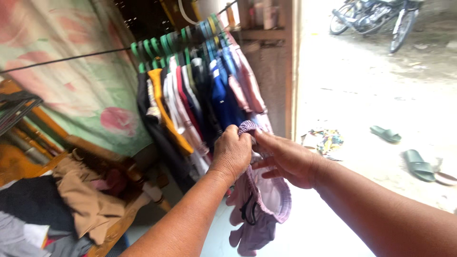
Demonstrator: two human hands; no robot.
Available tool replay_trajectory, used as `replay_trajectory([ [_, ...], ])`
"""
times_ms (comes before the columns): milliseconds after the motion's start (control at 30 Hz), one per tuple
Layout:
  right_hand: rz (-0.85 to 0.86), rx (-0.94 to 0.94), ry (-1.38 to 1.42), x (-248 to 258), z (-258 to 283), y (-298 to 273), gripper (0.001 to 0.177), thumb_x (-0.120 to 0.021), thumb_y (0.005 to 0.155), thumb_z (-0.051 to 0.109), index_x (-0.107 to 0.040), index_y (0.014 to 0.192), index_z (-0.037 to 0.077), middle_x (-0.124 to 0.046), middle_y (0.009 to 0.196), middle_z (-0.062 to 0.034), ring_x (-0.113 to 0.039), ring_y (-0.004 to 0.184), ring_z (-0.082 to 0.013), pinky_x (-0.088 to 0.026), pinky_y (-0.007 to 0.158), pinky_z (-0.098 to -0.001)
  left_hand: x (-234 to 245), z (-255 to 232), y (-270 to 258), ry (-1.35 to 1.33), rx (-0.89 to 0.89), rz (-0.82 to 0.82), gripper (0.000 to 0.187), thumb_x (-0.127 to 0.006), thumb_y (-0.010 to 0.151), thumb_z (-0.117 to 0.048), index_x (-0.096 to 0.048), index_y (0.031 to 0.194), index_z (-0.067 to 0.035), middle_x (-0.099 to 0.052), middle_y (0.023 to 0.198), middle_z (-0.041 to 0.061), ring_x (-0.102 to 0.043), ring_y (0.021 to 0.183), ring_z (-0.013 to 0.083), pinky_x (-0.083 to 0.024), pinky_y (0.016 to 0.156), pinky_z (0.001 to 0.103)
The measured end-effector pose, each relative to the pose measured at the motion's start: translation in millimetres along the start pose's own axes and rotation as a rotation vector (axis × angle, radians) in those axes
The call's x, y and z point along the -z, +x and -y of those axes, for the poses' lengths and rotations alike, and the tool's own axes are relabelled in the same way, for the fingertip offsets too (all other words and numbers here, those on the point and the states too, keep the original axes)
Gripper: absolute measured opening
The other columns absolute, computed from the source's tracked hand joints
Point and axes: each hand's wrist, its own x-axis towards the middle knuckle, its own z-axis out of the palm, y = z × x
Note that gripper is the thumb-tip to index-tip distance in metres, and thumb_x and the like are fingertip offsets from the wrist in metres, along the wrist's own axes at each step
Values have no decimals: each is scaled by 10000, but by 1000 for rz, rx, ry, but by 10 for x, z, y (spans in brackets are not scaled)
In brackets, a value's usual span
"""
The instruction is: The person picks up various garments from a pile on a wooden chair, including a yellow top, a patterned blouse, a black t-shirt, and pink shorts. They place each item onto a plastic hanger and hang it on a metal clothing rack. The process is repeated for several items, organizing them sequentially on the rack.
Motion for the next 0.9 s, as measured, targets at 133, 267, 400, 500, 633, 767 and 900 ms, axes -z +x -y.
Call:
replay_trajectory([
  [133, -234, -112, -227, 687, -139, -238, 689, -523, 894, 608, -424, 1501, 297, -560, 1486, -31, -600, 1319, -305, -431, 1077, -545, -307, -556, 9, -263, -31, -48, 337, -542, 902, -258, -679, 943, 48, -699, 895, 247, -653, 841, 359, -532, 779, 447],
  [267, -494, -331, -231, 1282, -406, -386, 700, -674, 914, 476, -509, 1521, 168, -534, 1502, -141, -550, 1316, -340, -550, 1016, -611, -273, -922, 127, -556, -23, -52, 296, -572, 890, -211, -696, 885, 58, -634, 730, 117, -541, 662, 181, -492, 625, 376],
  [400, -591, -297, -703, 1806, -613, -431, 684, -835, 803, 355, -627, 1427, 167, -686, 1328, -128, -720, 1194, -274, -558, 1045, -387, -240, -1074, 110, -557, -56, -108, 252, -572, 883, -166, -724, 877, 34, -639, 706, 89, -544, 604, 150, -478, 537, 341],
  [500, -528, -172, -935, 2095, -592, -375, 718, -866, 775, 338, -594, 1428, 216, -674, 1340, -54, -673, 1198, -232, -525, 1062, -361, -228, -1031, 61, -405, 244, -145, 220, -515, 914, -174, -663, 936, -12, -666, 739, 89, -664, 571, 239, -557, 476, 396],
  [633, -359, -143, -1119, 2170, -434, -365, 547, -822, 826, 402, -712, 1314, 182, -720, 1261, -65, -685, 1156, -230, -514, 1054, -369, -182, -639, 68, -169, 261, -260, 213, -549, 913, -126, -673, 1003, 22, -719, 856, 145, -714, 634, 273, -572, 489, 406],
  [767, -258, -218, -1059, 1877, -320, -355, 421, -700, 912, 441, -813, 1169, 128, -815, 1090, -103, -739, 1021, -237, -551, 940, -414, -107, -134, 52, 8, 265, -413, 202, -592, 861, -79, -664, 1049, -67, -743, 922, 141, -714, 709, 267, -558, 568, 384],
  [900, -238, -170, -1009, 1646, -226, -224, 396, -751, 903, 415, -835, 1114, 91, -829, 1000, -139, -739, 917, -254, -549, 856, -416, 175, 119, -98, -23, 349, -416, 265, -620, 781, 15, -662, 1020, -91, -721, 933, 110, -720, 793, 261, -576, 635, 401],
])
